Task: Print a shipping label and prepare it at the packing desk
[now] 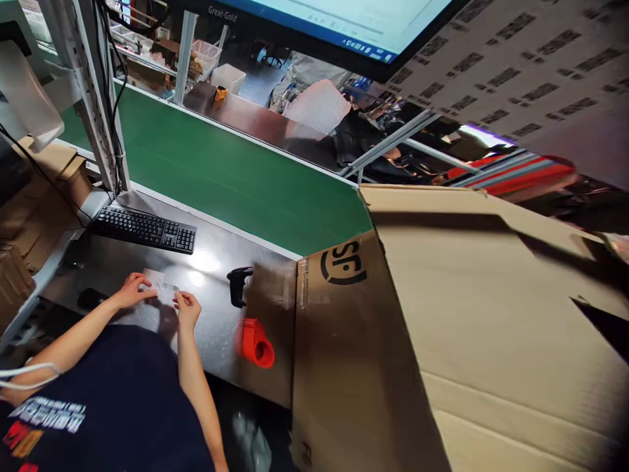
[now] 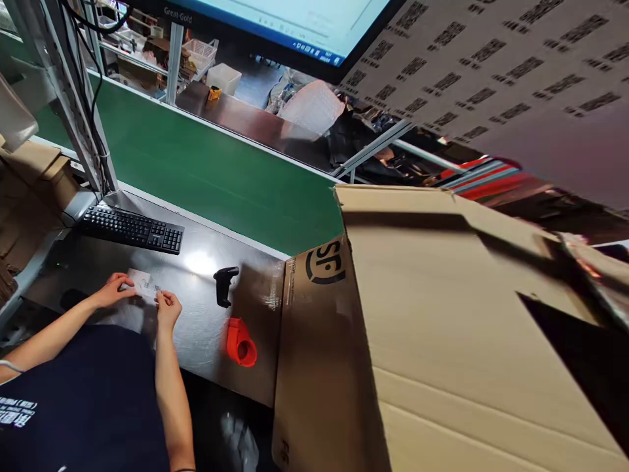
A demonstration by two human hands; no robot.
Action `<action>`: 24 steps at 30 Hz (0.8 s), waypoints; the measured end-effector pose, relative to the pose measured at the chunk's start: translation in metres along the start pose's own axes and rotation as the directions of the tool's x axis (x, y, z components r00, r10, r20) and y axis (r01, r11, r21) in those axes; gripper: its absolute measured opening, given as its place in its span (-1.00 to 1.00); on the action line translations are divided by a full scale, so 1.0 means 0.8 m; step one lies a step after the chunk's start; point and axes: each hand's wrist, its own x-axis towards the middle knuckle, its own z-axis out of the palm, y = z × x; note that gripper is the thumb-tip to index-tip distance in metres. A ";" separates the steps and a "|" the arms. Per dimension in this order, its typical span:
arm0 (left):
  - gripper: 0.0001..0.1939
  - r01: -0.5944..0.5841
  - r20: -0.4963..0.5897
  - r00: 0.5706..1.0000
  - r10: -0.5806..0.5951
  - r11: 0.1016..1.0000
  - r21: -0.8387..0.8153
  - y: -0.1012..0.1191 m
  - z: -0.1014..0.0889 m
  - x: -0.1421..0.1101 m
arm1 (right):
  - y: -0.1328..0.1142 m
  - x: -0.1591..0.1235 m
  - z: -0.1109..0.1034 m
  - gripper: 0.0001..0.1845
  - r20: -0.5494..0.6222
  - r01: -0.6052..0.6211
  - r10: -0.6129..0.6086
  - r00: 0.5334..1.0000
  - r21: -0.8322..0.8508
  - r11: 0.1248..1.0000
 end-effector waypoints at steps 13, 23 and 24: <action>-0.63 -0.182 0.026 0.982 0.186 0.906 0.381 0.109 0.088 0.056 | 0.031 0.071 -0.056 -0.78 -0.176 -0.056 -0.035 0.984 -0.485 0.873; -0.58 -0.322 0.120 0.942 0.314 0.743 0.586 0.108 0.094 0.062 | 0.032 0.068 -0.075 -0.52 -0.023 0.122 -0.253 0.967 -0.830 0.545; -0.57 -0.362 0.153 0.928 0.339 0.730 0.579 0.105 0.094 0.061 | 0.035 0.063 -0.073 -0.51 0.045 0.185 -0.270 0.962 -0.834 0.520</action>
